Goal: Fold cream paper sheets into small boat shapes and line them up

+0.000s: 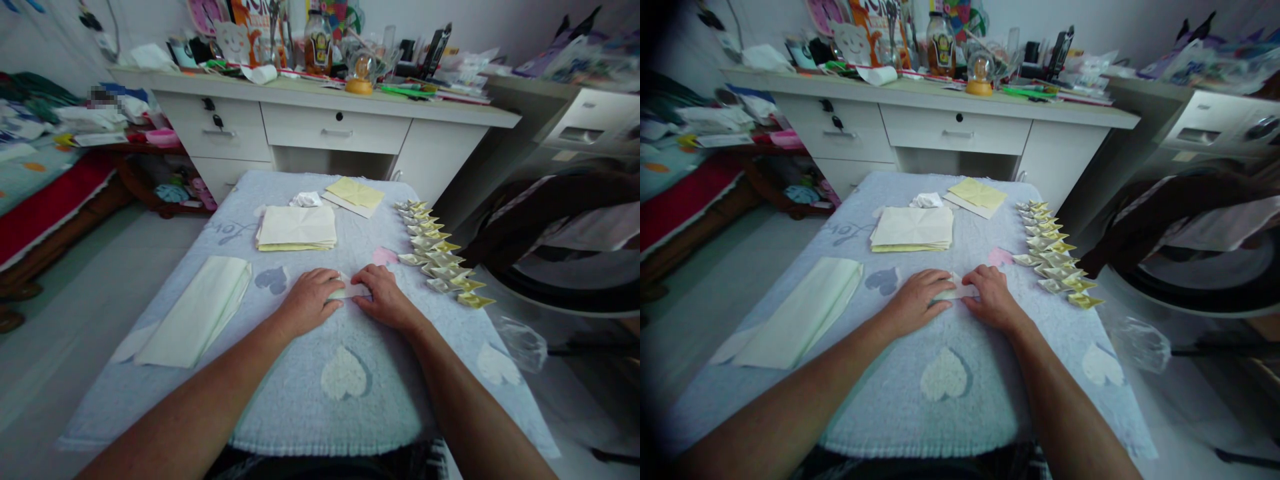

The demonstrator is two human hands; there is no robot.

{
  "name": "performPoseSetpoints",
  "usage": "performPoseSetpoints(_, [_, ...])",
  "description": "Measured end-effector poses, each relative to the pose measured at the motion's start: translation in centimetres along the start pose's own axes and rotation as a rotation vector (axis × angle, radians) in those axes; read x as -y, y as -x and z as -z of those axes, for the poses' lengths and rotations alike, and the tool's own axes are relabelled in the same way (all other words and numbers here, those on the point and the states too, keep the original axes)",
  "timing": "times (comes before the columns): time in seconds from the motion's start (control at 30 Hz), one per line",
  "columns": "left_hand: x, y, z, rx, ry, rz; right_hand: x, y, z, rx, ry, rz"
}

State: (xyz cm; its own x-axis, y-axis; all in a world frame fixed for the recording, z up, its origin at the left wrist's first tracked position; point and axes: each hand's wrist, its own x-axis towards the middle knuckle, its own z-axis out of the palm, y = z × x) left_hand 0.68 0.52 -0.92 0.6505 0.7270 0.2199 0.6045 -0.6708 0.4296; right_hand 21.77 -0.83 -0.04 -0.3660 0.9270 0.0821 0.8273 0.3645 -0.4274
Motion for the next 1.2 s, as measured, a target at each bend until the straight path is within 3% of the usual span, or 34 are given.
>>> performPoseSetpoints(0.27, [-0.2, -0.5, 0.0, -0.067, 0.006, -0.001, -0.1, -0.2, 0.1, -0.078, -0.097, 0.022])
performPoseSetpoints(0.43, [-0.2, -0.5, 0.1, -0.159, 0.123, 0.059, 0.0, -0.2, 0.0, -0.333, -0.219, 0.057])
performPoseSetpoints(0.6, [-0.1, -0.7, 0.4, -0.231, 0.269, 0.160, 0.3, -0.1, -0.1, -0.610, -0.305, -0.126])
performPoseSetpoints(0.67, [0.0, -0.7, 0.4, -0.239, 0.298, 0.198, 0.7, 0.0, -0.4, -0.557, -0.342, -0.162])
performPoseSetpoints(0.8, [0.0, -0.7, 0.4, -0.238, 0.318, 0.220, 1.5, -0.2, -1.7, -0.303, -0.629, -0.156])
performPoseSetpoints(0.93, [-0.2, -0.8, 0.3, -0.229, 0.322, 0.213, 1.9, -0.9, -3.0, -0.347, -0.802, -0.223])
performPoseSetpoints(1.2, [-0.4, -0.7, 0.2, -0.214, 0.292, 0.172, 1.6, -1.4, -3.5, -0.345, -0.811, -0.176])
